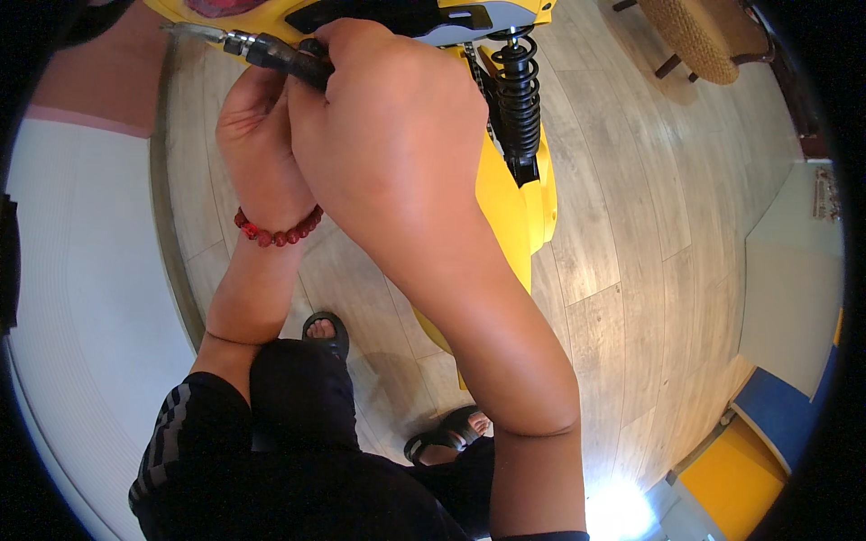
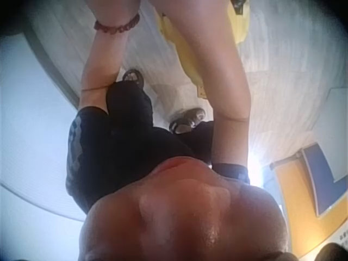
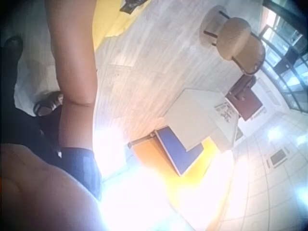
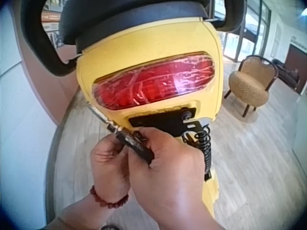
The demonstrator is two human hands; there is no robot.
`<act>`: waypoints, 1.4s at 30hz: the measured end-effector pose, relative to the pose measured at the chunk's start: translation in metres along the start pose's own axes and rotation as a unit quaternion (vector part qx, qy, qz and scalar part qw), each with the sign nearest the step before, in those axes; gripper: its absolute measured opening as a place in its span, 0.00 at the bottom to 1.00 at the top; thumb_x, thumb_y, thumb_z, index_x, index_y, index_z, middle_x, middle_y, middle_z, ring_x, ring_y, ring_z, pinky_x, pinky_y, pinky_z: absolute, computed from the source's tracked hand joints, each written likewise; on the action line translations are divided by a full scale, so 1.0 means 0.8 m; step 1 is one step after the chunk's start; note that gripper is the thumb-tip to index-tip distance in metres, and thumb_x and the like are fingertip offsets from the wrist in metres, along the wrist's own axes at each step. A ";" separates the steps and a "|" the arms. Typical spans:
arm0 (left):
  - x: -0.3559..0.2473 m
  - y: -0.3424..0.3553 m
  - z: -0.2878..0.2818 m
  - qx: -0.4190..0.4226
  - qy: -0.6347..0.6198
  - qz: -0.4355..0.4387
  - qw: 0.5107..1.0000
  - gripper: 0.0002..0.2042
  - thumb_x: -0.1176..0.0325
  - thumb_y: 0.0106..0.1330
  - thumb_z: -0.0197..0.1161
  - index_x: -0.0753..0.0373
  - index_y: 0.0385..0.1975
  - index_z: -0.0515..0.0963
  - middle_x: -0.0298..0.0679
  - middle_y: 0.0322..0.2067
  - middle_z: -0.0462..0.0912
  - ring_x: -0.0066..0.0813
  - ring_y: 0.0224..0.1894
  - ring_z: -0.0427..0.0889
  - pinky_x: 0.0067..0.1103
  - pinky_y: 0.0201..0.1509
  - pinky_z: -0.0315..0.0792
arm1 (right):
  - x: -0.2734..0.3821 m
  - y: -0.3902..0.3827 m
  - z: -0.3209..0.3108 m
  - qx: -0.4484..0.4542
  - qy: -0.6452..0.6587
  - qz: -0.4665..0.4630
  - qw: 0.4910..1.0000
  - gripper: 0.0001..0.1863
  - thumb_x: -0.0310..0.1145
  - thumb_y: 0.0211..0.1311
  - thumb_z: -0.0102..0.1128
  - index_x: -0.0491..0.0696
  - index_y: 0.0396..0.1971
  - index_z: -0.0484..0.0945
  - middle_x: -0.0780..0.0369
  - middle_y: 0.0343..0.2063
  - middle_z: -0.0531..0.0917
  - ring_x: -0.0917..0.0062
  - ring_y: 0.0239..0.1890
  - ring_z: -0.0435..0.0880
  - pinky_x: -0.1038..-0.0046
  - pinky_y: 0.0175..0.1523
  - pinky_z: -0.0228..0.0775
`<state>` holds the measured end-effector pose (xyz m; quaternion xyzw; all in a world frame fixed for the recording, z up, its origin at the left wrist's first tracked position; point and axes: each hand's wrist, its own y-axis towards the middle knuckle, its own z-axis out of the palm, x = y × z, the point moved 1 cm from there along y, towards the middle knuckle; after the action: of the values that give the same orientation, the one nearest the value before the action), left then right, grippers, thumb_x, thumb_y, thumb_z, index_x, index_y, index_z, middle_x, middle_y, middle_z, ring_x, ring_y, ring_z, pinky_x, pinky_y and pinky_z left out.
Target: Attaching a bracket or component to the rear of a yellow electric scooter using a screwdriver.
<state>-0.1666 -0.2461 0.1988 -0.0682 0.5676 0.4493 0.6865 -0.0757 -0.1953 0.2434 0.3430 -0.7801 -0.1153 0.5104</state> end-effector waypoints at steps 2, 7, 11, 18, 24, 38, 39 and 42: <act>-0.002 0.000 0.005 0.004 0.006 0.006 1.000 0.07 0.81 0.59 0.56 0.72 0.37 0.74 0.38 0.32 0.79 0.17 0.33 0.77 0.12 0.37 0.71 | 0.002 0.003 -0.010 0.025 0.043 0.045 0.998 0.11 0.32 0.47 0.60 0.42 0.30 0.79 0.58 0.15 0.78 0.71 0.18 0.77 0.74 0.26 0.69; 0.002 0.000 0.005 -0.005 0.003 -0.003 1.000 0.08 0.81 0.58 0.57 0.71 0.37 0.75 0.38 0.30 0.80 0.19 0.32 0.78 0.13 0.37 0.72 | -0.002 0.002 -0.015 0.055 0.129 0.126 0.982 0.09 0.31 0.45 0.59 0.43 0.27 0.80 0.54 0.15 0.78 0.63 0.20 0.79 0.69 0.28 0.70; 0.002 0.002 0.003 -0.007 -0.002 0.006 1.000 0.09 0.81 0.56 0.58 0.72 0.37 0.74 0.40 0.29 0.80 0.22 0.31 0.79 0.15 0.37 0.74 | 0.008 -0.008 -0.015 -0.012 0.211 0.127 0.969 0.10 0.29 0.48 0.64 0.41 0.31 0.80 0.71 0.18 0.76 0.93 0.21 0.68 0.88 0.27 0.60; 0.004 0.005 0.004 -0.020 -0.017 -0.005 1.000 0.08 0.82 0.55 0.59 0.73 0.36 0.74 0.42 0.28 0.81 0.23 0.29 0.79 0.16 0.36 0.74 | 0.018 0.003 -0.014 -0.064 0.181 0.106 0.976 0.10 0.28 0.47 0.65 0.41 0.32 0.81 0.72 0.19 0.77 0.92 0.23 0.69 0.88 0.30 0.62; 0.004 0.008 0.007 -0.023 -0.028 0.000 0.999 0.07 0.81 0.54 0.60 0.73 0.34 0.74 0.41 0.27 0.80 0.22 0.29 0.79 0.15 0.35 0.74 | 0.016 0.000 0.003 -0.120 0.166 0.078 0.976 0.10 0.29 0.47 0.65 0.41 0.31 0.81 0.70 0.19 0.78 0.92 0.23 0.70 0.87 0.29 0.63; 0.002 0.014 -0.006 0.037 -0.061 0.004 0.997 0.06 0.81 0.58 0.56 0.74 0.34 0.75 0.41 0.27 0.80 0.24 0.29 0.79 0.17 0.35 0.74 | 0.047 0.014 -0.014 0.011 0.073 0.150 0.986 0.08 0.31 0.45 0.64 0.41 0.23 0.79 0.64 0.15 0.78 0.82 0.19 0.73 0.81 0.26 0.64; 0.002 0.015 -0.007 0.047 -0.052 -0.005 0.998 0.06 0.81 0.58 0.56 0.74 0.34 0.75 0.41 0.27 0.80 0.24 0.29 0.79 0.17 0.35 0.74 | 0.049 0.015 -0.015 0.010 0.071 0.149 0.986 0.08 0.30 0.45 0.63 0.41 0.22 0.78 0.63 0.15 0.78 0.81 0.20 0.74 0.80 0.27 0.65; 0.003 0.014 -0.009 0.047 -0.051 -0.003 0.998 0.06 0.80 0.58 0.56 0.74 0.34 0.75 0.42 0.27 0.80 0.24 0.29 0.80 0.16 0.35 0.75 | 0.055 0.019 -0.016 0.007 0.064 0.145 0.987 0.07 0.29 0.44 0.62 0.41 0.22 0.78 0.60 0.16 0.78 0.76 0.20 0.75 0.77 0.27 0.66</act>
<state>-0.1796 -0.2422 0.1988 -0.0147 0.5524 0.4229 0.7181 -0.0814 -0.2108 0.2886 0.2362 -0.7884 -0.0126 0.5679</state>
